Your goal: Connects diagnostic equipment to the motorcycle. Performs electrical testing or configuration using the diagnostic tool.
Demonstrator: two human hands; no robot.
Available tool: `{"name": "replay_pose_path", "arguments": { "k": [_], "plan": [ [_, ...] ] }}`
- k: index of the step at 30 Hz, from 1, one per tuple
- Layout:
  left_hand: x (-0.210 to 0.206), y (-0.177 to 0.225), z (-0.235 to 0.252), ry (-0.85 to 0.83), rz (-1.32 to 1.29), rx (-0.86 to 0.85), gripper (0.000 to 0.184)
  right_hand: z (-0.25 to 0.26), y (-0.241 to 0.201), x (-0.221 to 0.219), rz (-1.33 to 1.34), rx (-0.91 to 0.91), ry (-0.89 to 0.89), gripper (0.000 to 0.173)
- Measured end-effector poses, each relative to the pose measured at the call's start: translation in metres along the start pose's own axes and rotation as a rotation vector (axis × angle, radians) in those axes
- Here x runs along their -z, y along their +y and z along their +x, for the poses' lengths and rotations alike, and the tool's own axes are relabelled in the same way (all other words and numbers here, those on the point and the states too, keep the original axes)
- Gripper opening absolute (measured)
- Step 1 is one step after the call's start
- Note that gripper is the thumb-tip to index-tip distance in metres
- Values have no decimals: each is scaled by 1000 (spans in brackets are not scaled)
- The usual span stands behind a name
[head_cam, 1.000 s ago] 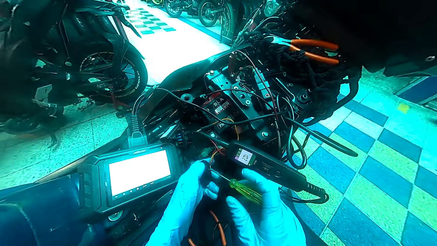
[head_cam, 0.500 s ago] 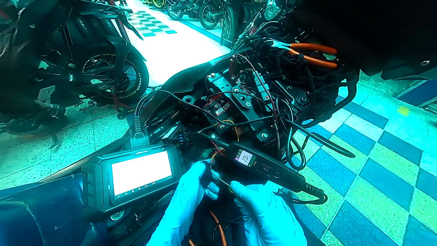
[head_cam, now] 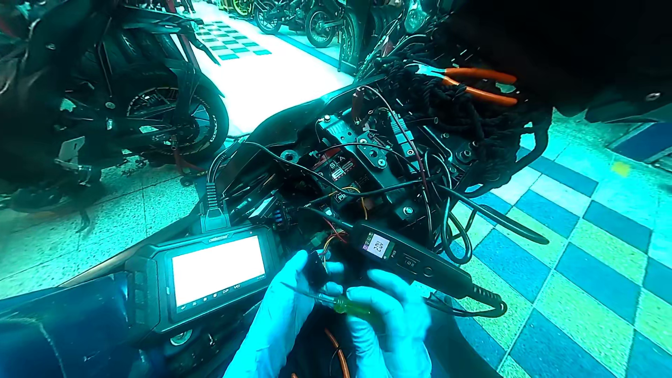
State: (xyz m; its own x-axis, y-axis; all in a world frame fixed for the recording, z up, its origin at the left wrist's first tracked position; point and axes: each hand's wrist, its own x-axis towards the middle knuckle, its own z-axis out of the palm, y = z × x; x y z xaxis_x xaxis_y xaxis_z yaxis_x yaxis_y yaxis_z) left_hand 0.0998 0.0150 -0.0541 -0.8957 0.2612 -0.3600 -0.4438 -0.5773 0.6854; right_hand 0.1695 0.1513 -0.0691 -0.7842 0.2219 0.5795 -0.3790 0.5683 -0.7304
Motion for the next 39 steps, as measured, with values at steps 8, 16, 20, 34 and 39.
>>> {"name": "replay_pose_path", "arguments": {
  "k": [8, 16, 20, 34, 39],
  "plan": [
    [-5, 3, -1, 71, 38, 64, 52, 8, -7, 0, 92, 209, 143, 11],
    [-1, -2, -2, 91, 134, -34, 50, 4, 13, -33, 11, 207, 52, 20],
    [-3, -1, -2, 80, 30, -40, 48, 4, 14, -31, 38, 285, 115, 17],
    [1, -2, -2, 69, -29, -18, 44, 4, 30, -34, 42, 302, 37, 17],
    [7, -10, 5, -21, 173, -98, 44, 10, 23, -27, 233, 265, -52, 16]
  ]
}}
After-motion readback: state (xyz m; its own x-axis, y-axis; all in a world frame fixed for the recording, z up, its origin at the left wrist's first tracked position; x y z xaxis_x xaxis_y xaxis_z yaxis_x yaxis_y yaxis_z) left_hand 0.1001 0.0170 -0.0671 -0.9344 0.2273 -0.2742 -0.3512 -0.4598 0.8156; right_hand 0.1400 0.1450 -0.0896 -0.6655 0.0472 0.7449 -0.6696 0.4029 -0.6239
